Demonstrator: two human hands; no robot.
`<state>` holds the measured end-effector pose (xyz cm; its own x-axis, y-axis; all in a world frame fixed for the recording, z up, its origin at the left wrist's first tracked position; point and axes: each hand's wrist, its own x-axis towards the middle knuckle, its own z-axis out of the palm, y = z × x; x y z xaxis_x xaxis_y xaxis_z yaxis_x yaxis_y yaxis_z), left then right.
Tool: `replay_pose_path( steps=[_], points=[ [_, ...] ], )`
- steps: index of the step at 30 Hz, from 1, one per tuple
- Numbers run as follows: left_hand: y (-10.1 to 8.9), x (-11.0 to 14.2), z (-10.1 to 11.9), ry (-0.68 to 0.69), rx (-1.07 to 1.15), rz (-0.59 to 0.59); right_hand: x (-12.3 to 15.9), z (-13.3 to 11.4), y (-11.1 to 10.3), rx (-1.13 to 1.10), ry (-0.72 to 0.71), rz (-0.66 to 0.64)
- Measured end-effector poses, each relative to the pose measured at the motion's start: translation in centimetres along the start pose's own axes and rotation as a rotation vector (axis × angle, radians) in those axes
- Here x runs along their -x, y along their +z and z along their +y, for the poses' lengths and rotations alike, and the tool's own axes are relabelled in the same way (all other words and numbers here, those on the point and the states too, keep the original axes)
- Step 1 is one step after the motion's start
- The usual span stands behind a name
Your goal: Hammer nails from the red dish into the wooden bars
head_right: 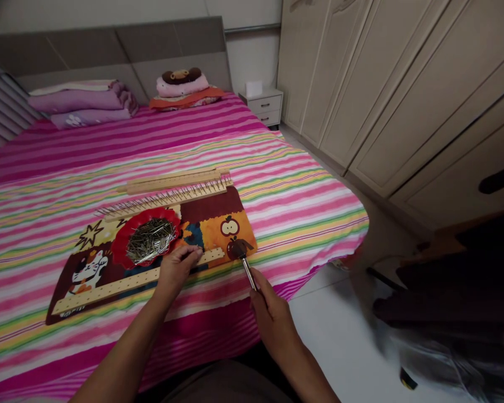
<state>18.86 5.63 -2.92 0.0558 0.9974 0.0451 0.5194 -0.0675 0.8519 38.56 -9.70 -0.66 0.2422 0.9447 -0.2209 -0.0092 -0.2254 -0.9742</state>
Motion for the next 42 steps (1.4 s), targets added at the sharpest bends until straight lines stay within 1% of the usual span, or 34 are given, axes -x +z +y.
replay_pose_path(
  steps=[3,5,7,10,14,20,24,26,29,33,36,39,40,42],
  points=[
    [0.0,0.1,-0.2,0.05,-0.033,0.011,0.2,-0.1,0.0,0.016,-0.011,-0.003],
    [0.0,0.3,-0.2,0.091,-0.057,0.017,0.4,-0.5,0.0,0.033,-0.023,-0.008],
    [0.1,0.5,-0.1,0.125,-0.074,0.025,0.4,-1.2,0.2,0.054,-0.05,-0.042],
    [0.2,0.8,0.0,0.17,-0.09,0.031,0.0,-2.4,0.8,0.139,-0.145,-0.119],
    [0.3,1.0,0.0,0.202,-0.107,0.037,-1.3,-3.6,2.1,0.294,-0.273,-0.189],
    [0.5,0.9,0.1,0.238,-0.154,0.058,-2.5,-4.0,3.6,0.333,-0.442,-0.246],
    [0.6,0.9,-0.2,0.256,-0.189,0.053,-2.7,-4.1,3.7,0.414,-0.428,-0.328],
    [0.7,0.9,-0.4,0.258,-0.196,0.054,-2.5,-4.4,3.5,0.404,-0.43,-0.311],
    [0.9,0.8,-0.5,0.266,-0.182,0.064,-1.9,-4.5,3.1,0.33,-0.433,-0.212],
    [0.9,0.9,-0.5,0.275,-0.193,0.045,-0.7,-3.3,2.1,0.241,-0.293,-0.076],
    [-0.5,1.1,-0.5,0.3,-0.226,0.08,0.4,-1.6,1.4,0.181,-0.218,-0.01],
    [-3.4,1.0,-0.4,0.312,-0.323,0.214,1.2,-0.3,0.9,0.073,-0.154,0.024],
    [-4.5,0.8,-0.3,0.285,-0.377,0.264,1.4,-0.1,0.9,0.029,-0.121,0.046],
    [-6.4,-0.2,-0.3,0.164,-0.502,0.347,1.6,0.0,0.8,-0.046,-0.055,0.09]
  ],
)
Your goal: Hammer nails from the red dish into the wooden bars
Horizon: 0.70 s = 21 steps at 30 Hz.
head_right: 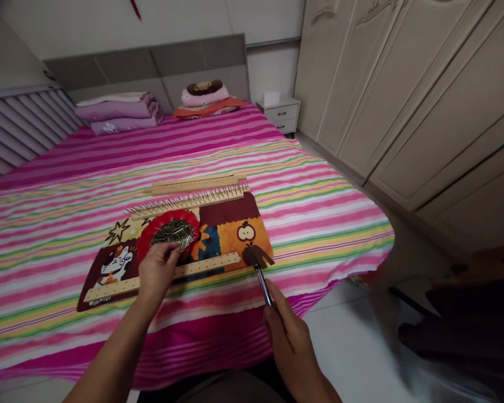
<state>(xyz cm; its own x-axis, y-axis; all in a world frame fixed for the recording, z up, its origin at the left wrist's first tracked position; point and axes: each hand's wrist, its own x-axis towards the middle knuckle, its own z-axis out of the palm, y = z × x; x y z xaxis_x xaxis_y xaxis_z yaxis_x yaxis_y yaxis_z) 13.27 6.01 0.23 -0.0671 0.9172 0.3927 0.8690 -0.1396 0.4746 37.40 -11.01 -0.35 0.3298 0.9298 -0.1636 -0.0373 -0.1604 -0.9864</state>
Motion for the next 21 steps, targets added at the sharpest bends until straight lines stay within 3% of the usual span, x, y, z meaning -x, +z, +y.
replay_pose_path(
  steps=[3,8,14,21],
  points=[
    [-0.5,-2.4,-0.8,-0.153,-0.179,-0.141,0.0,-0.2,0.0,-0.054,0.051,0.034],
    [0.5,-4.8,-0.5,-0.307,-0.297,-0.36,0.0,-0.2,0.0,-0.049,0.038,0.039],
    [-0.1,-5.3,-1.1,-0.397,-0.16,-0.427,0.0,0.3,-0.3,-0.017,0.043,0.008],
    [-1.2,-4.6,-3.0,-0.433,0.114,-0.368,-0.2,0.1,-0.1,-0.043,0.059,0.031]
  ],
)
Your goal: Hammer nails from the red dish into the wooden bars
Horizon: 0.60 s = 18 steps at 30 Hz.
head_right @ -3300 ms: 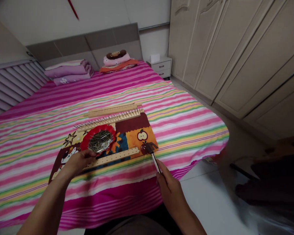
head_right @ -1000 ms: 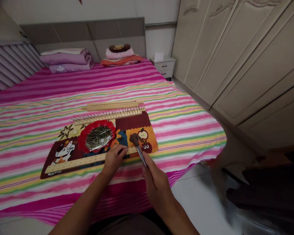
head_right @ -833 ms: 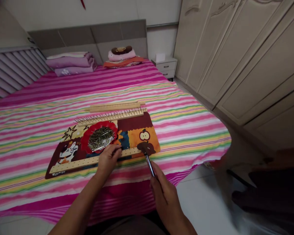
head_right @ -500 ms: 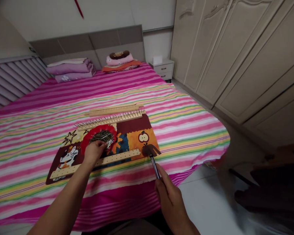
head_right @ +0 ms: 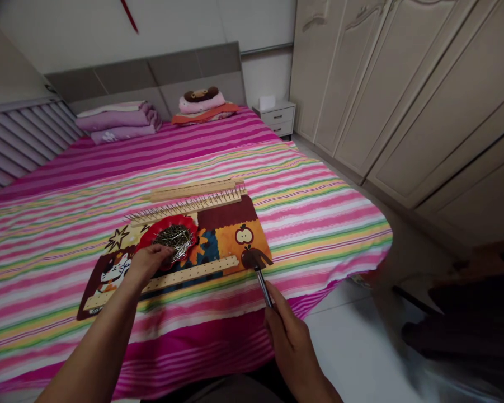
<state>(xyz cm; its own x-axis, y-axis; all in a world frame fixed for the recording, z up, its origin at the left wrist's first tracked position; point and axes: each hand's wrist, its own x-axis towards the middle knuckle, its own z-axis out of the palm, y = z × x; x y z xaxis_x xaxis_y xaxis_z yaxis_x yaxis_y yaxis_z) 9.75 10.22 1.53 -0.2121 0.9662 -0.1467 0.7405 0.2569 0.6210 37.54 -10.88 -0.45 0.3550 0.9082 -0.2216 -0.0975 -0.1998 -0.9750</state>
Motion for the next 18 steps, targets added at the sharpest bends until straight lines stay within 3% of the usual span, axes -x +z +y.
replay_pose_path(
  steps=[4,9,14,18],
  points=[
    [-0.6,0.8,-0.3,-0.001,0.064,0.066,0.1,0.2,-0.1,-0.059,0.018,-0.034],
    [-1.0,4.3,-0.5,-0.022,-0.02,0.104,0.2,0.5,-0.3,-0.043,0.025,-0.053],
    [0.7,7.7,-1.8,0.032,-0.009,0.067,0.0,0.4,-0.3,0.003,0.0,-0.086],
    [1.9,8.0,-2.6,0.085,-0.095,0.071,0.2,0.4,-0.2,0.003,-0.006,-0.077]
  ],
)
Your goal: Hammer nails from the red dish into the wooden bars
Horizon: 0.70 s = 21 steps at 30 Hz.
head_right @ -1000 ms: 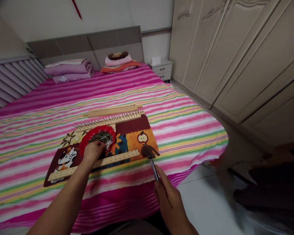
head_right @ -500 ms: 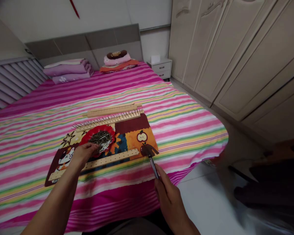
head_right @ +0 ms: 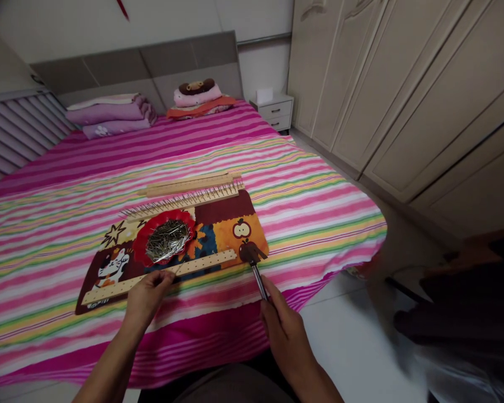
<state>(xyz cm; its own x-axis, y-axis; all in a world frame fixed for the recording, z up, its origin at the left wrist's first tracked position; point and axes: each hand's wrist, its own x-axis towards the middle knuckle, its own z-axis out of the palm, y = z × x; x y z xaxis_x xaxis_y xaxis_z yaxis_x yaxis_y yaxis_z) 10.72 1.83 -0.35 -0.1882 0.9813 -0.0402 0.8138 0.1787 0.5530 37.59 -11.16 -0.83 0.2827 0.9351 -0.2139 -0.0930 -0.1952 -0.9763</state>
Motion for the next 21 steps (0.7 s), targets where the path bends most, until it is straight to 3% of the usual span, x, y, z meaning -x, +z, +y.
replay_pose_path(
  steps=[6,15,18,21],
  points=[
    [0.4,-1.4,0.9,0.109,-0.154,0.006,0.3,0.2,0.0,-0.064,0.04,-0.013],
    [-0.4,-3.1,4.1,0.103,-0.419,-0.243,0.2,0.2,0.2,-0.01,0.007,0.026],
    [-0.8,-3.2,4.2,0.066,-0.271,-0.245,0.2,0.0,0.2,-0.044,0.034,0.019],
    [-0.8,-2.9,4.2,-0.025,0.19,-0.261,0.2,-0.2,0.2,-0.084,0.049,0.028]
  ],
)
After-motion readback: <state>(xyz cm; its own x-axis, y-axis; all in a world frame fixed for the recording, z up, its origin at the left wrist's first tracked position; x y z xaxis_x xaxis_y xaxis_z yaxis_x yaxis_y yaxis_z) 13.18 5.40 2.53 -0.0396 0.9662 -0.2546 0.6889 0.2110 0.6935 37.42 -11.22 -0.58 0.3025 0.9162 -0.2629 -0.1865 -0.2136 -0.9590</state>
